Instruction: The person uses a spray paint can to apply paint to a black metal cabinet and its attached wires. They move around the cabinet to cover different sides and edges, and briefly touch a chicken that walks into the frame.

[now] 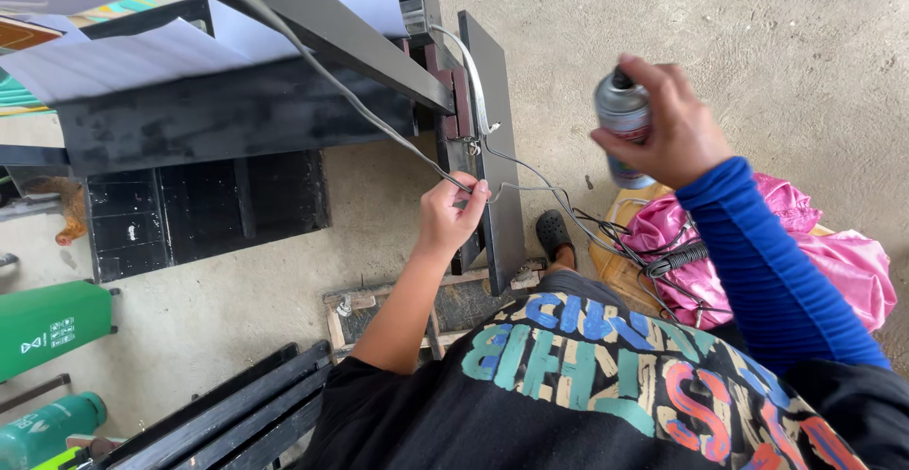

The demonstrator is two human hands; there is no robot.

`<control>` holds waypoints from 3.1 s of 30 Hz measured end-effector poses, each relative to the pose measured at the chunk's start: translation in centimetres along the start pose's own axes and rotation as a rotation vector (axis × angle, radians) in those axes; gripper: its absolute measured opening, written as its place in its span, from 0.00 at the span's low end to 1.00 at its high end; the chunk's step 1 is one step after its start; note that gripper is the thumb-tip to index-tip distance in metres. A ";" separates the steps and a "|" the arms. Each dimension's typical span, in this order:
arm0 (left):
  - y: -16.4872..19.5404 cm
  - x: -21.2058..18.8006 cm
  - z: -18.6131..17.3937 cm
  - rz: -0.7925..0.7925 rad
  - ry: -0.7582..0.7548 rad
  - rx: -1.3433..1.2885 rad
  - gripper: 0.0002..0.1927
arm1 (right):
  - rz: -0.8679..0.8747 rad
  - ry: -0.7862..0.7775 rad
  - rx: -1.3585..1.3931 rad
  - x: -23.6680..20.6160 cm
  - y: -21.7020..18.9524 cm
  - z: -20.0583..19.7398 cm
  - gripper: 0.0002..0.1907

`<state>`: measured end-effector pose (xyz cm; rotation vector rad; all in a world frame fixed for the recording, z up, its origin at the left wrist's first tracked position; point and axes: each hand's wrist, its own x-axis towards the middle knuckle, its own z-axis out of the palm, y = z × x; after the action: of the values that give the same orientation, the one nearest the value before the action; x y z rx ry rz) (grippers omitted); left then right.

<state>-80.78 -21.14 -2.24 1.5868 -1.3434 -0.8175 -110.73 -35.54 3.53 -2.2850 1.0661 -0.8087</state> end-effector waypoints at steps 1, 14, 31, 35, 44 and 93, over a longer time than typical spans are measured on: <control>0.4 -0.2 0.0 -0.004 -0.003 -0.006 0.09 | 0.007 -0.003 -0.025 -0.3 0.0 -0.9 0.44; 3.3 -0.1 -0.5 0.029 0.146 0.021 0.10 | -0.168 -0.039 0.002 5.7 1.0 -1.2 0.44; 8.5 9.8 9.8 -0.543 0.928 0.386 0.12 | -0.545 -0.819 0.284 28.5 8.9 6.2 0.45; 9.6 12.2 10.9 -0.750 0.985 0.427 0.13 | -0.553 -0.802 0.400 31.1 11.4 6.7 0.45; 10.4 14.5 13.5 -0.893 1.112 0.487 0.15 | -0.645 -0.921 0.513 31.4 14.1 11.5 0.47; 10.2 9.8 16.9 -0.745 1.284 0.361 0.09 | -0.708 -0.932 0.456 29.1 8.4 18.6 0.46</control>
<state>-98.06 -34.48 0.81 2.2762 0.0657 0.1867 -87.17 -60.31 -6.10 -2.1859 -0.3246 -0.0963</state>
